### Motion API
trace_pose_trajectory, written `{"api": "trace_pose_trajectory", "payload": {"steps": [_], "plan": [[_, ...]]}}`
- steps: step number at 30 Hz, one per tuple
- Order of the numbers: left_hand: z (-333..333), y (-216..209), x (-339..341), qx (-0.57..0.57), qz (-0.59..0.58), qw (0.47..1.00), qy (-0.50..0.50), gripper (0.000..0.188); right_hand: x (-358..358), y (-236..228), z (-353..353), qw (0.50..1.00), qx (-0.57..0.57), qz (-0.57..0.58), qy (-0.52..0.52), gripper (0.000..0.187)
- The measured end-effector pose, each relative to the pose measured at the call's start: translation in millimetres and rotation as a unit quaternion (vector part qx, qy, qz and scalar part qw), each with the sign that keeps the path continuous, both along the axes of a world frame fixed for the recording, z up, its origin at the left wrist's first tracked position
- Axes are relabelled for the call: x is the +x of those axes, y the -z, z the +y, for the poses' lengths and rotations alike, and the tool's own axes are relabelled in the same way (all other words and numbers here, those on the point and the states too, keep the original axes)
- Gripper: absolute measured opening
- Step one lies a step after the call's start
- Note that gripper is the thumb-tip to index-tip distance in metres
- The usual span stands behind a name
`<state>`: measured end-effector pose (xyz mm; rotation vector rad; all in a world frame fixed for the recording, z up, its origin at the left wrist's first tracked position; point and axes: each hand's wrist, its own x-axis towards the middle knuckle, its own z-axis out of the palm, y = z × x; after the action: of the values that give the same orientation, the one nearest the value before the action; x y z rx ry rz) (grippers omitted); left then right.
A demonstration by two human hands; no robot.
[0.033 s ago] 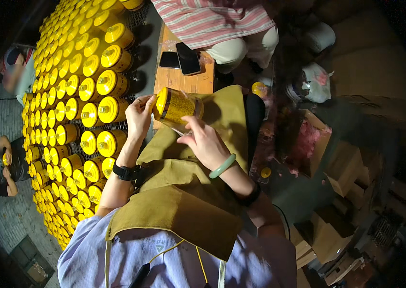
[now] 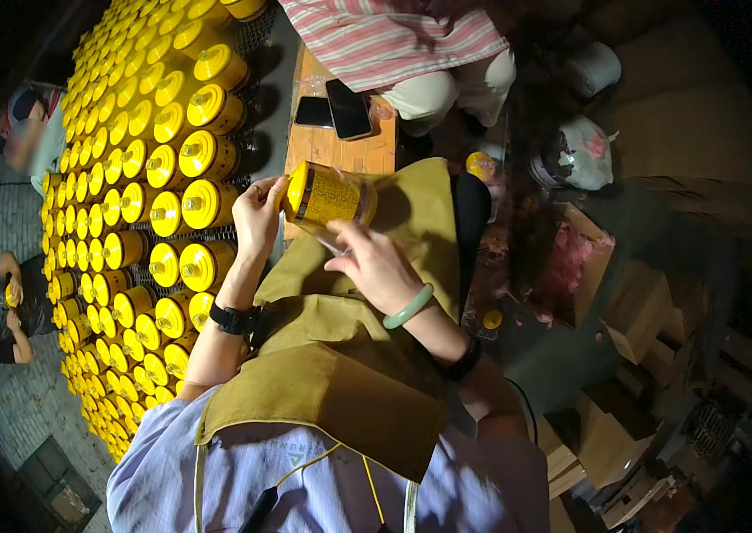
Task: The recorder is applying labels or protective wrapping to yellow cylindrical plastic containers in a workshop environment.
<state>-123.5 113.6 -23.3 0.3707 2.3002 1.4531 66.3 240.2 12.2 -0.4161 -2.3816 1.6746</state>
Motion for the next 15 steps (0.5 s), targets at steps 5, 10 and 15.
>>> {"api": "trace_pose_trajectory", "payload": {"steps": [5,10,15], "plan": [[-3.4,-18.2,-9.0,0.281,-0.246,0.926,-0.05,0.028,-20.2,34.2,16.3,0.961,0.065,-0.252,-0.092,0.03],[-11.8,-44.4,-25.3,0.302,-0.262,0.916,0.025,0.028,-42.0,-2.7,86.0,0.911,-0.337,0.173,0.161,0.062],[-9.8,-43.3,-35.6,0.249,-0.217,0.943,-0.03,0.029,11.9,-69.9,94.0,0.851,-0.431,0.297,-0.036,0.021]]}}
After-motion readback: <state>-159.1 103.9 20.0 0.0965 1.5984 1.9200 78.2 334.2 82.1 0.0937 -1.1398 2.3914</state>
